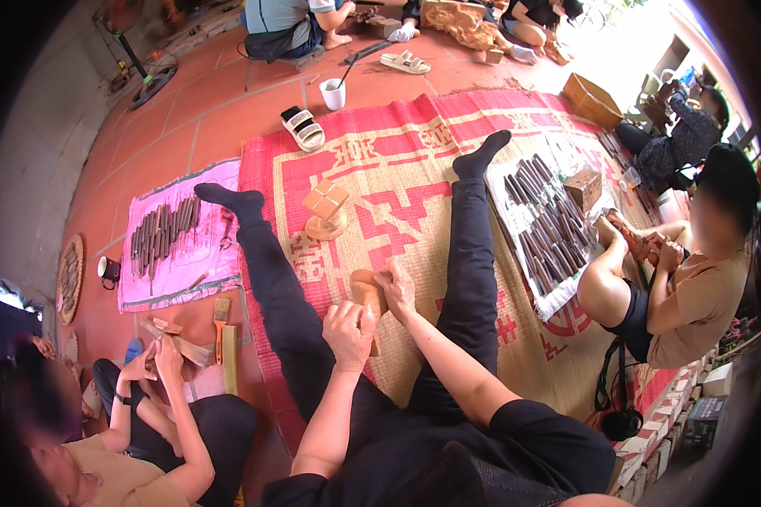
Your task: The person is sitting on a mat and carving a small wooden object using a knife. They hold the wood with their left hand and use the knife in their right hand to shape it. Other people are sitting nearby, also working on similar wooden items.
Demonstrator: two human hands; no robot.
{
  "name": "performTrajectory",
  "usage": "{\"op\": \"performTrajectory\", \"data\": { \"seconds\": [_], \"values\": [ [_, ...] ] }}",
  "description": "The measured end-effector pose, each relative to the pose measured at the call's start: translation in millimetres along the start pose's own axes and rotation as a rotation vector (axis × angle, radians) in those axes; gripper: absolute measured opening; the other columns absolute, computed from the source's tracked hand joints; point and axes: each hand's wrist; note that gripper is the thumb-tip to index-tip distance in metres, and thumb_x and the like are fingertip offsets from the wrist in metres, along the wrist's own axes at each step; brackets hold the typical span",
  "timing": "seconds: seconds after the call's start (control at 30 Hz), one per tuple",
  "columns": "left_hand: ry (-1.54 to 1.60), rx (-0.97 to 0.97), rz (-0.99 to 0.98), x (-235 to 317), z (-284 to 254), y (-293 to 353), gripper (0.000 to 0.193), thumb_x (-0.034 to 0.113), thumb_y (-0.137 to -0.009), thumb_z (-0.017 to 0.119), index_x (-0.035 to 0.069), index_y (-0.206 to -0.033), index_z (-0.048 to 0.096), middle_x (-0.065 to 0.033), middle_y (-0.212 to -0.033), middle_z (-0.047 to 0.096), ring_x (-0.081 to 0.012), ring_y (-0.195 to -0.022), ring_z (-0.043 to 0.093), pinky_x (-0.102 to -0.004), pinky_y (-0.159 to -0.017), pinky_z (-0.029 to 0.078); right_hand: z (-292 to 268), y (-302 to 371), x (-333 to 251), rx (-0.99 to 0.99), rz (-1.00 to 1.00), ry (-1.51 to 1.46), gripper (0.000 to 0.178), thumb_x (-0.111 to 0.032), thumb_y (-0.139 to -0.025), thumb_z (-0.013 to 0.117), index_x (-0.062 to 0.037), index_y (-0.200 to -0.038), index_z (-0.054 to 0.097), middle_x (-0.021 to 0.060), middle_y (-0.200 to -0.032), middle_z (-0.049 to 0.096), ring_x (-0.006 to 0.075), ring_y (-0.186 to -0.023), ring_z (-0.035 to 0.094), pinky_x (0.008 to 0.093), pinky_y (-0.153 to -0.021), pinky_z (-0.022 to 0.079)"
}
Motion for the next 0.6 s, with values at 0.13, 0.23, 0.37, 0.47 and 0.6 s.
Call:
{"op": "performTrajectory", "data": {
  "seconds": [0.13, 0.23, 0.37, 0.47, 0.6],
  "values": [
    [0.013, 0.01, -0.01, 0.8, 1.3, 1.6, 0.022, 0.015, -0.088, 0.06, 0.003, -0.069, 0.058, -0.0101, -0.07, 0.055, -0.0294, -0.067, 0.051, -0.0398, -0.064, 0.043, 4.7, -16.7, 1.7, -0.028, 0.18, 0.072, 0.024, -0.024, -0.087, 0.067, -0.0035, -0.095, 0.058, 0.0164, -0.093, 0.068, 0.0317, -0.092, 0.065, 0.0405, -0.081, 0.048],
    [0.02, -0.006, -0.069, -4.1, -2.8, -2.6, 0.024, 0.014, -0.089, 0.058, 0.002, -0.068, 0.058, -0.0098, -0.069, 0.055, -0.0293, -0.067, 0.051, -0.0393, -0.064, 0.043, 11.6, -27.1, 20.1, 0.036, 0.222, -0.066, 0.021, -0.019, -0.086, 0.067, -0.0023, -0.094, 0.058, 0.0126, -0.087, 0.067, 0.0237, -0.076, 0.064, 0.0364, -0.071, 0.049],
    [0.082, 0.03, -0.097, -14.5, -8.5, 5.7, 0.025, 0.016, -0.088, 0.059, 0.003, -0.067, 0.057, -0.0099, -0.068, 0.054, -0.0303, -0.066, 0.051, -0.0405, -0.063, 0.042, 10.8, -15.6, 27.2, 0.082, 0.287, -0.326, 0.019, -0.017, -0.084, 0.069, -0.0025, -0.093, 0.062, 0.0093, -0.079, 0.065, 0.0198, -0.078, 0.064, 0.0354, -0.072, 0.05],
    [0.08, 0.049, -0.127, -19.5, -6.6, 4.3, 0.024, 0.015, -0.088, 0.059, 0.002, -0.068, 0.057, -0.0096, -0.068, 0.054, -0.0296, -0.066, 0.051, -0.0402, -0.064, 0.043, 10.7, 2.3, 9.0, 0.011, 0.039, -0.111, 0.021, -0.017, -0.082, 0.072, -0.0034, -0.093, 0.061, 0.0115, -0.081, 0.066, 0.0234, -0.077, 0.064, 0.0367, -0.073, 0.049],
    [0.069, 0.068, -0.129, -10.4, -3.2, -1.4, 0.023, 0.012, -0.089, 0.058, 0.001, -0.068, 0.057, -0.0096, -0.068, 0.053, -0.0285, -0.067, 0.051, -0.0395, -0.064, 0.042, 3.7, 0.6, -11.9, -0.05, 0.149, -0.148, 0.019, -0.019, -0.084, 0.071, -0.0028, -0.088, 0.062, 0.0086, -0.08, 0.066, 0.0175, -0.076, 0.061, 0.0316, -0.072, 0.048]
  ]
}}
Point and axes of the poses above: each hand's wrist, its own y-axis away from the middle knuckle, its own z-axis out of the palm, x = y × z
